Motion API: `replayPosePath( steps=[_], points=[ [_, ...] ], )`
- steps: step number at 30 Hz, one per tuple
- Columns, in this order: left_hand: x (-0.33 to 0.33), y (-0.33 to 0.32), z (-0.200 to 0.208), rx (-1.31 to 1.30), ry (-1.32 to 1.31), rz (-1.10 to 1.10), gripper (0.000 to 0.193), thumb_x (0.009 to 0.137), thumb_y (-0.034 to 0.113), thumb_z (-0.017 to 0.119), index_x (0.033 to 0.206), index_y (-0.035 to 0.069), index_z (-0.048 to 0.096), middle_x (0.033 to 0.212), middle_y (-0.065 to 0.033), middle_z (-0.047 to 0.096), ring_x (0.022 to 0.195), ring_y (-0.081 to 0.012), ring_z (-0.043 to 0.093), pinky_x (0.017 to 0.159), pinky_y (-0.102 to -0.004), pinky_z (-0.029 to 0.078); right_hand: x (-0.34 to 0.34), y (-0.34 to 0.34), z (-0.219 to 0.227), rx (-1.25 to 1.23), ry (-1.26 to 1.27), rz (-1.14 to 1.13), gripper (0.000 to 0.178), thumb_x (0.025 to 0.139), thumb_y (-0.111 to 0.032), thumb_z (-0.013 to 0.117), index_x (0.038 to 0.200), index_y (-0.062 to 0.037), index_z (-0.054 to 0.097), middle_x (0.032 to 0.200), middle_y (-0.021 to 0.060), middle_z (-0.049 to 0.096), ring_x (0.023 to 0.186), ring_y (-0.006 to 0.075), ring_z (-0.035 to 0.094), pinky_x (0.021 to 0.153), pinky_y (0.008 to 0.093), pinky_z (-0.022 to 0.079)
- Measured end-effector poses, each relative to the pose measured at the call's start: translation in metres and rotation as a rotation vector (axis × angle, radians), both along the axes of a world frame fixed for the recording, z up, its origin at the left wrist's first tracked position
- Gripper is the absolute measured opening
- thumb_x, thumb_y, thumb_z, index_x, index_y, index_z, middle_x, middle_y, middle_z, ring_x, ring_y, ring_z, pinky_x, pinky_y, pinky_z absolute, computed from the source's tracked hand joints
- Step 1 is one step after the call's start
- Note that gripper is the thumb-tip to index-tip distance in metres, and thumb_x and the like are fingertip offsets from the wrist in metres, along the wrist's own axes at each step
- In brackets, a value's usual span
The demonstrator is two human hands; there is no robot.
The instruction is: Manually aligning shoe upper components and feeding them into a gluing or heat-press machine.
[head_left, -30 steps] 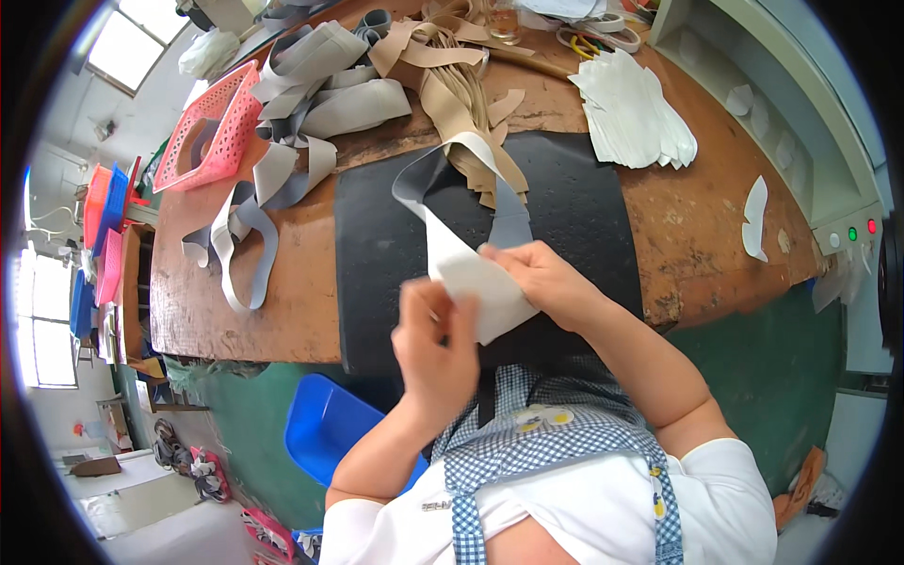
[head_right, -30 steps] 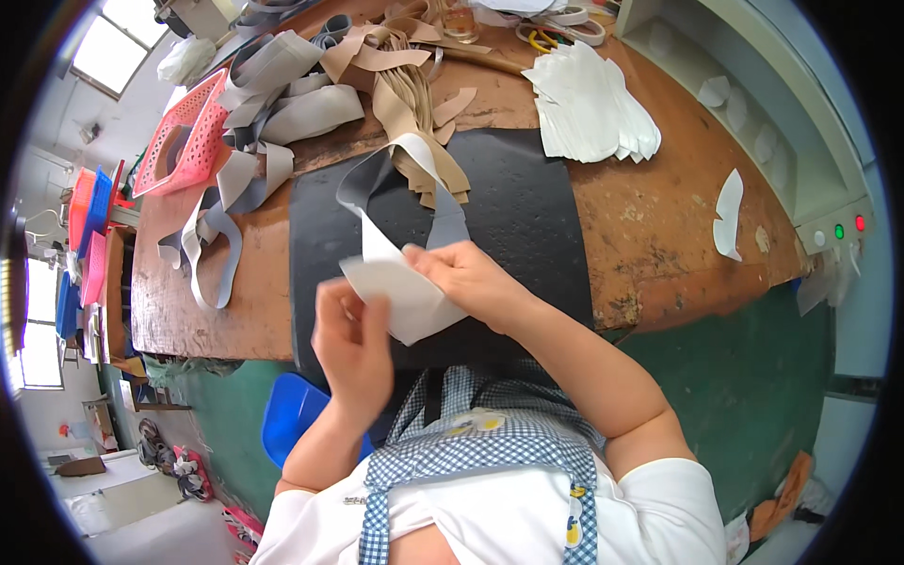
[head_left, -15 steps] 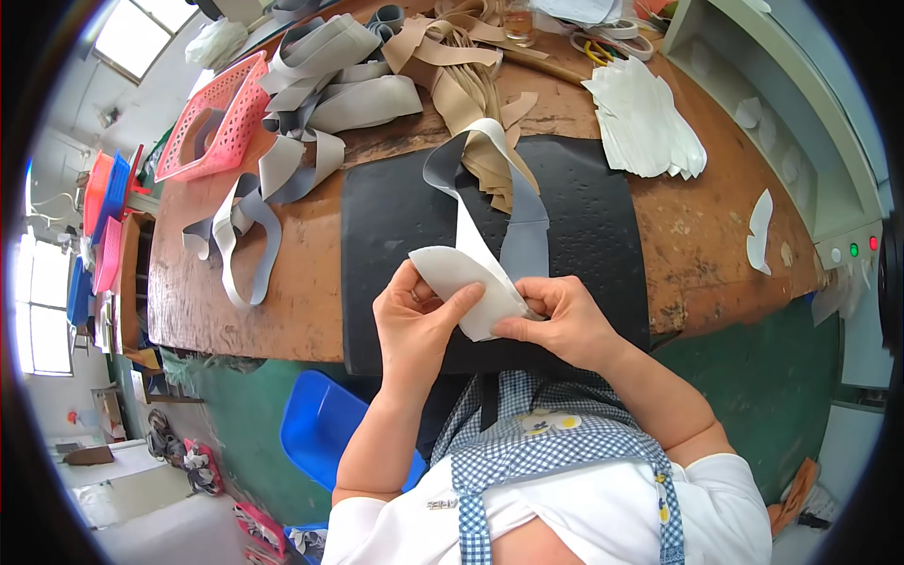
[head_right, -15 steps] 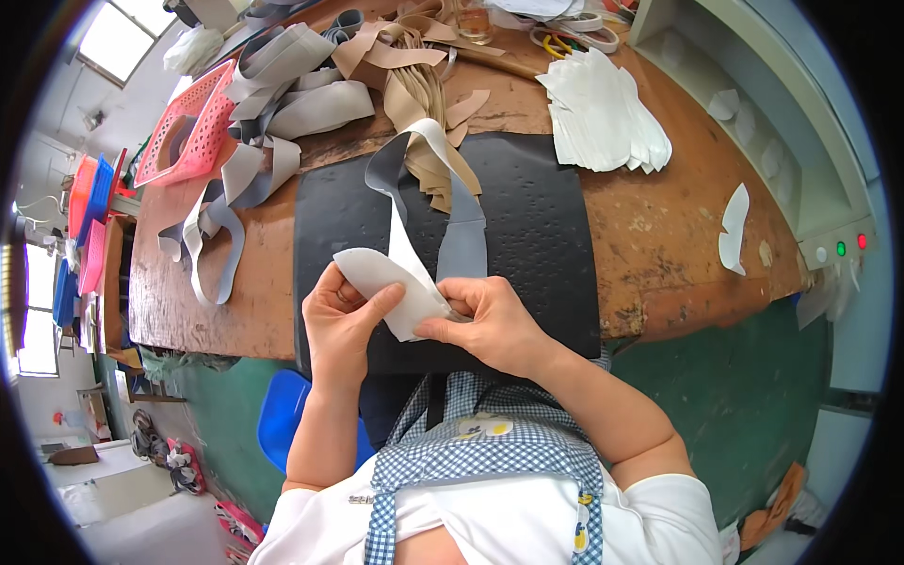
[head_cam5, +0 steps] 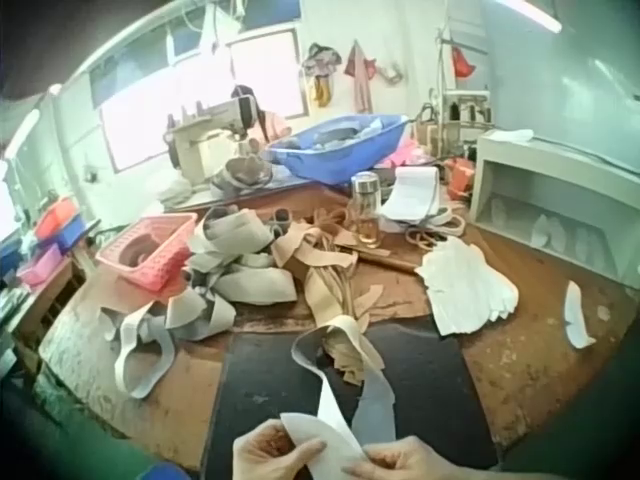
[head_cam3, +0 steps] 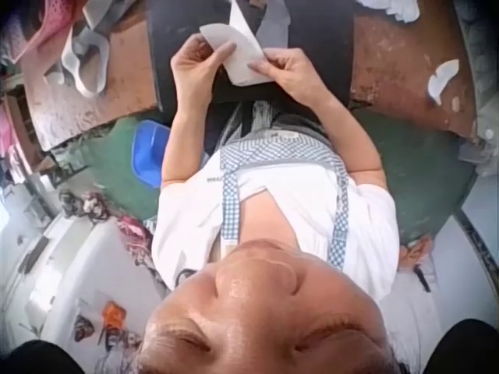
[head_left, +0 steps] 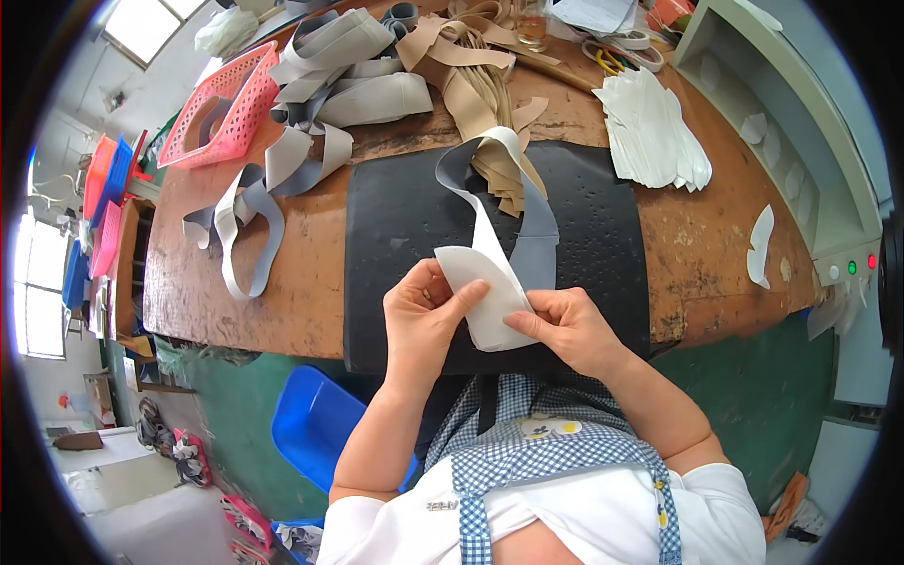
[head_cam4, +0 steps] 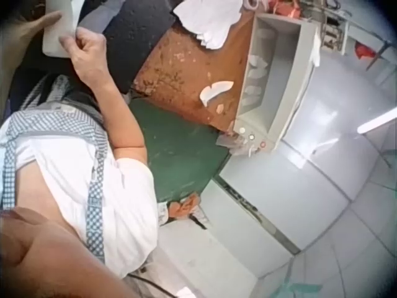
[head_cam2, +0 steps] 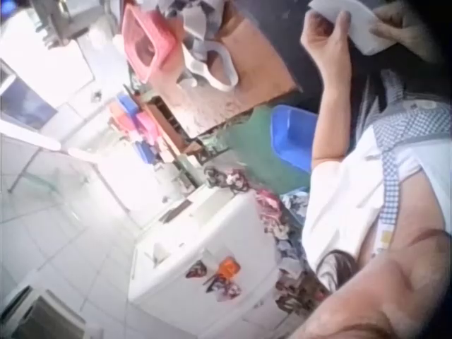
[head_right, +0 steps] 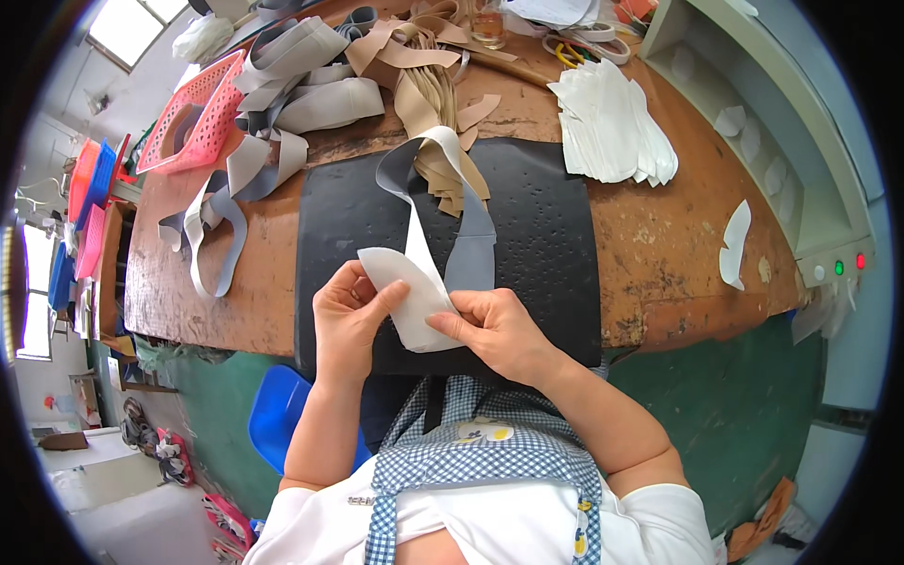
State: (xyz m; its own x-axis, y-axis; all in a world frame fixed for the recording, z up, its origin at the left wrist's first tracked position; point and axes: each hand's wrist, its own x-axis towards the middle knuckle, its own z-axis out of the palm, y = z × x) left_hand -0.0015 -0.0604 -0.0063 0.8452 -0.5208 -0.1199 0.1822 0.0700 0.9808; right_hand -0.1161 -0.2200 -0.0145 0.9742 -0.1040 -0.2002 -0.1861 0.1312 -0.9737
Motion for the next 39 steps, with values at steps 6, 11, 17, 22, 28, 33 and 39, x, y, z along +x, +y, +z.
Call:
replayPosePath(
  steps=[6, 11, 17, 22, 28, 33, 39],
  points=[
    [0.003, 0.001, -0.006, 0.02, 0.001, 0.021, 0.014, 0.086, 0.006, 0.078, 0.096, -0.001, 0.072, 0.099, -0.003, 0.068, 0.081, -0.0067, 0.063, 0.072, -0.0212, 0.052, -0.002, -0.006, 0.002, -0.018, 0.027, 0.11, 0.033, 0.099, -0.013, 0.064, 0.125, 0.008, 0.062, 0.1, 0.0064, 0.071, 0.089, 0.0069, 0.065, 0.08, 0.0232, 0.054],
    [0.005, 0.002, -0.007, 0.053, -0.026, -0.004, 0.016, 0.085, 0.005, 0.079, 0.098, -0.001, 0.073, 0.113, -0.0024, 0.064, 0.093, -0.0104, 0.063, 0.082, -0.0257, 0.053, -0.003, -0.006, 0.0, -0.005, 0.006, 0.128, 0.032, 0.098, -0.009, 0.063, 0.126, 0.0073, 0.061, 0.103, 0.0055, 0.07, 0.092, 0.008, 0.065, 0.082, 0.0247, 0.054],
    [0.007, 0.002, -0.02, 0.006, 0.039, -0.165, 0.035, 0.08, 0.009, 0.083, 0.11, -0.002, 0.068, 0.122, -0.0069, 0.06, 0.105, -0.0146, 0.062, 0.093, -0.0304, 0.052, 0.004, 0.001, 0.006, 0.016, 0.016, 0.11, 0.03, 0.098, -0.008, 0.063, 0.126, 0.0048, 0.06, 0.106, 0.0044, 0.069, 0.095, 0.0088, 0.065, 0.084, 0.0268, 0.055],
    [0.006, 0.001, -0.012, 0.014, 0.286, -0.162, 0.07, 0.079, 0.016, 0.084, 0.137, -0.002, 0.047, 0.123, -0.0153, 0.06, 0.109, -0.0183, 0.063, 0.097, -0.0356, 0.051, 0.002, -0.007, 0.013, -0.011, 0.015, 0.094, 0.03, 0.098, -0.009, 0.063, 0.125, 0.0036, 0.06, 0.105, 0.0038, 0.069, 0.095, 0.0086, 0.064, 0.084, 0.027, 0.053],
    [0.013, 0.011, -0.004, -0.286, 0.428, -0.208, 0.037, 0.086, 0.012, 0.08, 0.116, -0.001, 0.064, 0.105, -0.0094, 0.07, 0.092, -0.0158, 0.069, 0.085, -0.0304, 0.056, 0.011, -0.01, 0.026, -0.108, -0.049, 0.243, 0.031, 0.097, -0.016, 0.067, 0.12, 0.0039, 0.063, 0.1, 0.0028, 0.069, 0.089, 0.0075, 0.062, 0.079, 0.0251, 0.051],
    [0.027, 0.01, 0.008, -0.315, 0.296, -0.027, 0.022, 0.09, 0.013, 0.075, 0.106, 0.0, 0.069, 0.096, -0.0066, 0.072, 0.084, -0.013, 0.069, 0.078, -0.0282, 0.057, 0.021, -0.009, 0.033, -0.138, -0.031, 0.02, 0.023, 0.096, -0.019, 0.07, 0.103, 0.0035, 0.068, 0.087, -0.0002, 0.067, 0.08, 0.0046, 0.058, 0.072, 0.0216, 0.048],
    [0.046, 0.014, 0.012, -0.514, 0.367, -0.126, 0.048, 0.107, 0.041, 0.039, 0.119, 0.0, 0.059, 0.112, -0.011, 0.068, 0.103, -0.0192, 0.066, 0.089, -0.0377, 0.055, 0.053, -0.002, 0.039, -0.093, -0.181, -0.19, 0.032, 0.099, -0.026, 0.067, 0.078, -0.0025, 0.06, 0.073, -0.0073, 0.056, 0.068, -0.0002, 0.045, 0.056, 0.0191, 0.035]
  ],
)
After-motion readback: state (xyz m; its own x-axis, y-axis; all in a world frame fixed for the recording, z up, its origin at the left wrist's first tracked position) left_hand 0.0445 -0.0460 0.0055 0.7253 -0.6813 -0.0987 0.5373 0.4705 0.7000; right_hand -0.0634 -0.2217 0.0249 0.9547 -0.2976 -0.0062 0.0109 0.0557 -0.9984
